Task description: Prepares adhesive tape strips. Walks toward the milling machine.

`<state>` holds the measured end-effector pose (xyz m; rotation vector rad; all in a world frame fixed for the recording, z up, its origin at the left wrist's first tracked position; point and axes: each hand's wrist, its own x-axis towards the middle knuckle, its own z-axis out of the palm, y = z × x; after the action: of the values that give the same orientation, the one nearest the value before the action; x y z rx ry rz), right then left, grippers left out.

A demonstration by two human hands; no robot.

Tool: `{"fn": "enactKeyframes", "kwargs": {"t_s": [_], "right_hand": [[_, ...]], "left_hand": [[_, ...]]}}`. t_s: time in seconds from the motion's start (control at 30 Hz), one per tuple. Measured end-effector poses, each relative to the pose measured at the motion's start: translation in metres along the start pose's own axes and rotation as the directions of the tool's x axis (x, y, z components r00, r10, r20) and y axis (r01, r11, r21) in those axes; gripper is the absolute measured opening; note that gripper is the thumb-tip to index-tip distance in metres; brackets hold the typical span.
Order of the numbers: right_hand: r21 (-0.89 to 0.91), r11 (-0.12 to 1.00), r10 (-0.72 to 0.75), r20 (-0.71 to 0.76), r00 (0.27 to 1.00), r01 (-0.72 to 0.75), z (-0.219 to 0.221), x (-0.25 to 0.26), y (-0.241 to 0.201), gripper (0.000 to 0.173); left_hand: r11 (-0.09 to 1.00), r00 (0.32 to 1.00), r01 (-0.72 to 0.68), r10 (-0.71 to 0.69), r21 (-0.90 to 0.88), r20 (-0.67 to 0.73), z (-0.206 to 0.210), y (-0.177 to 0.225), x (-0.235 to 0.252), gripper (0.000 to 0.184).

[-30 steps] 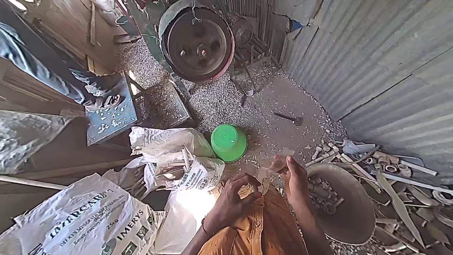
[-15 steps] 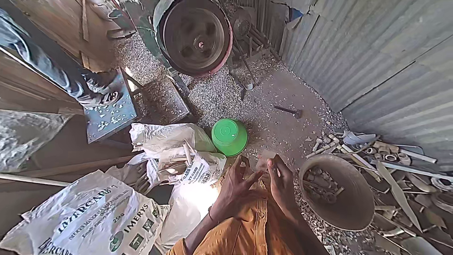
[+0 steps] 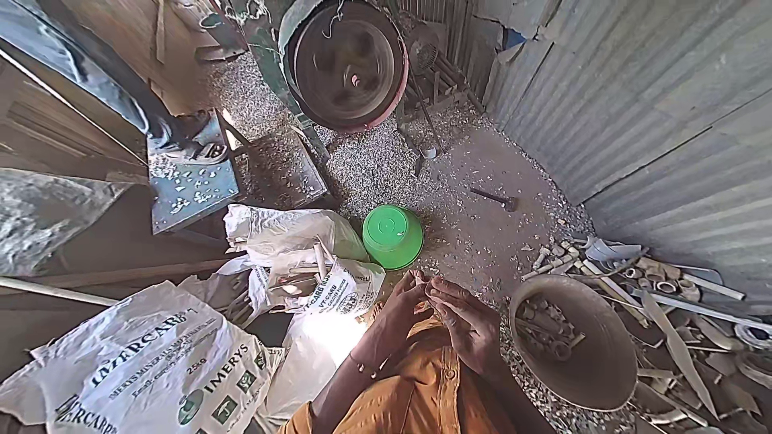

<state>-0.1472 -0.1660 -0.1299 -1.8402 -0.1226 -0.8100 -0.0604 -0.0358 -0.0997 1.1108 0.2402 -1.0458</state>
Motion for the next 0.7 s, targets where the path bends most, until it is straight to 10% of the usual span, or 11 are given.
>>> {"fn": "enactKeyframes", "kwargs": {"t_s": [0.7], "right_hand": [[0.256, 0.862, 0.481, -0.141, 0.865, -0.438, -0.008, 0.007, -0.024, 0.013]], "left_hand": [[0.939, 0.923, -0.343, 0.33, 0.037, 0.198, -0.005, -0.017, -0.002, 0.028]]}}
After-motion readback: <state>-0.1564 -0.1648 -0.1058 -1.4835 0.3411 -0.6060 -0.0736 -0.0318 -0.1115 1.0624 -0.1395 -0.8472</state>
